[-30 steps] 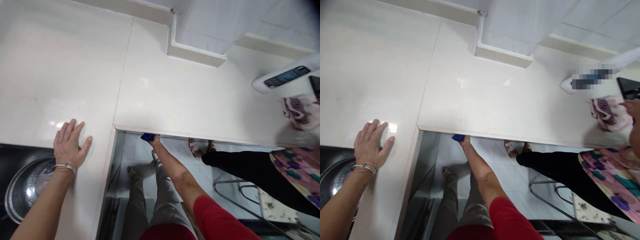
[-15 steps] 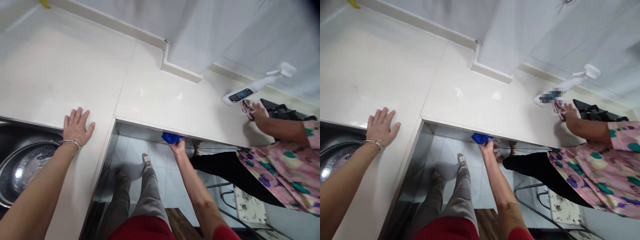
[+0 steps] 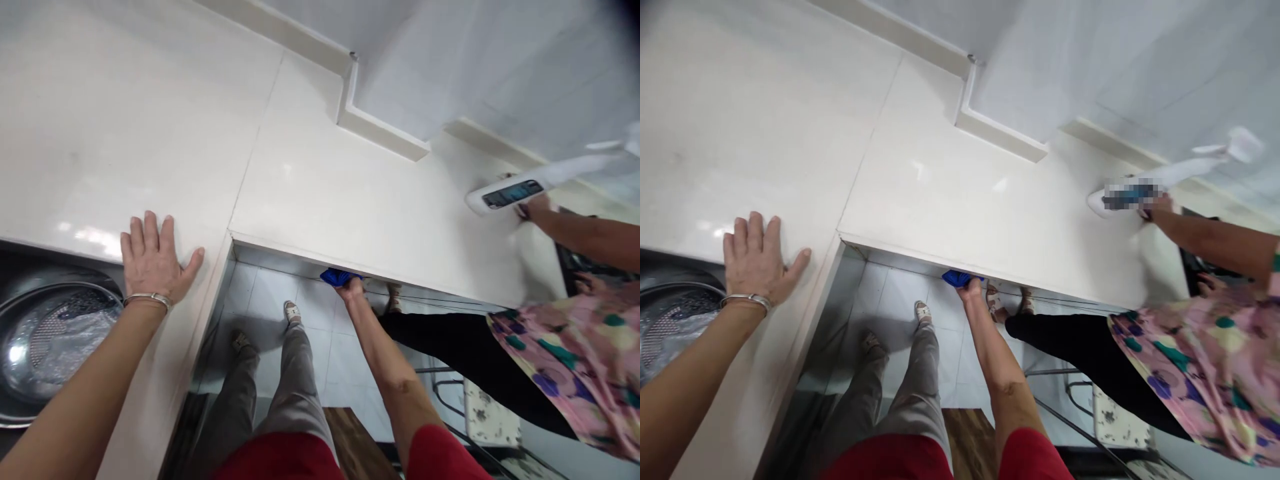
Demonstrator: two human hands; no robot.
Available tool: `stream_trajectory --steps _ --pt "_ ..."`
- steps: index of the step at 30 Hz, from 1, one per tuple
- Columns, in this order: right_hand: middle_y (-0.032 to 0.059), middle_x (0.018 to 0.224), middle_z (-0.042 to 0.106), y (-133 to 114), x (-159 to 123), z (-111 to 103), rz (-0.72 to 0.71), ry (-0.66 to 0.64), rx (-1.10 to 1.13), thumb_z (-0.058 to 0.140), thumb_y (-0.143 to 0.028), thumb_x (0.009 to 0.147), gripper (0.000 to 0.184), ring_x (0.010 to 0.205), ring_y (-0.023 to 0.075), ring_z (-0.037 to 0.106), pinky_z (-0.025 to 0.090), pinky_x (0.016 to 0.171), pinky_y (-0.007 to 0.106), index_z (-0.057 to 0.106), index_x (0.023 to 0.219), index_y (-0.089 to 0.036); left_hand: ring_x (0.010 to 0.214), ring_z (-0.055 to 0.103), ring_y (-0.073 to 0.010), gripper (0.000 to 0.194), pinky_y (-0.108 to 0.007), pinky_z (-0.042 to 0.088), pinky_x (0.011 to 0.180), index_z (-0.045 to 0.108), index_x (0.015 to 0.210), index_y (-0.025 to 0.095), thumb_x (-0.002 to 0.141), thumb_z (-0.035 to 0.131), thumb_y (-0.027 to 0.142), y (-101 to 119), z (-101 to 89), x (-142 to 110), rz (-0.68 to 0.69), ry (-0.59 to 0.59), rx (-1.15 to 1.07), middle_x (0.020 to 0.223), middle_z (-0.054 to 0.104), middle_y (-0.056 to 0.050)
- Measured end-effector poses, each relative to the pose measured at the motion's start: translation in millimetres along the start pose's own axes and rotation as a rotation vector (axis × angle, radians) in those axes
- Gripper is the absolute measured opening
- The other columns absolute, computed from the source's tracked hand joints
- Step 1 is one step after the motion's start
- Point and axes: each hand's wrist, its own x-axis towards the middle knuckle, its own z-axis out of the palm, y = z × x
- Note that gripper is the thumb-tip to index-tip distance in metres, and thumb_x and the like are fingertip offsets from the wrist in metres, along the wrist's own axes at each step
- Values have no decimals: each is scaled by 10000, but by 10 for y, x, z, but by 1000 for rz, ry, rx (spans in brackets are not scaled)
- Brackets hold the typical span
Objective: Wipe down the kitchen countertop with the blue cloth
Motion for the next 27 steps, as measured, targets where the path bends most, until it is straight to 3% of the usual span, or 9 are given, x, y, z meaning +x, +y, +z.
stream_trajectory --steps 4,7,14,18,22,25,27 --pt "10 652 667 519 180 277 174 22 -27 309 -173 829 318 710 141 629 554 787 346 590 682 -208 1518 -6 -339 901 -578 45 1226 241 1509 68 857 330 683 28 -23 15 -37 -24 66 1658 42 -117" --pt "19 665 669 869 218 492 250 18 -66 273 -185 859 366 728 142 633 549 777 353 602 698 -198 1530 37 -334 848 -579 76 1243 265 1519 100 875 373 639 42 -14 22 -68 -25 99 1659 108 -142" --pt "-5 669 675 1421 150 910 280 -114 -294 424 -258 842 203 687 168 637 577 747 409 618 794 -223 1535 77 -295 762 -529 87 1246 284 1523 226 872 425 595 -15 15 -2 -119 -8 104 1656 188 -86" --pt "4 698 666 1515 -88 870 232 -324 -574 446 -303 843 202 678 164 623 573 724 380 616 863 -195 1526 128 -301 724 -533 121 1245 332 1500 223 878 433 579 -67 43 -12 -90 35 80 1642 234 -98" --pt "3 701 645 1384 -416 676 95 -624 -971 501 -311 798 281 623 153 572 537 652 318 622 978 -133 1524 144 -298 646 -544 184 1237 372 1472 245 878 475 474 -38 37 -78 -110 82 76 1635 260 -88" --pt "22 821 689 1170 -521 584 -84 -922 -1306 514 -282 771 450 698 175 601 539 701 320 599 1186 -132 1527 119 -317 579 -561 197 1228 454 1415 216 889 472 458 46 -70 -418 -170 103 119 1633 263 -100" --pt "76 1081 703 1022 -517 603 -242 -1131 -1514 510 -242 777 546 914 210 636 529 867 355 549 1316 -160 1526 117 -326 559 -581 159 1230 482 1394 201 907 448 474 113 -170 -884 -223 100 168 1636 252 -105"
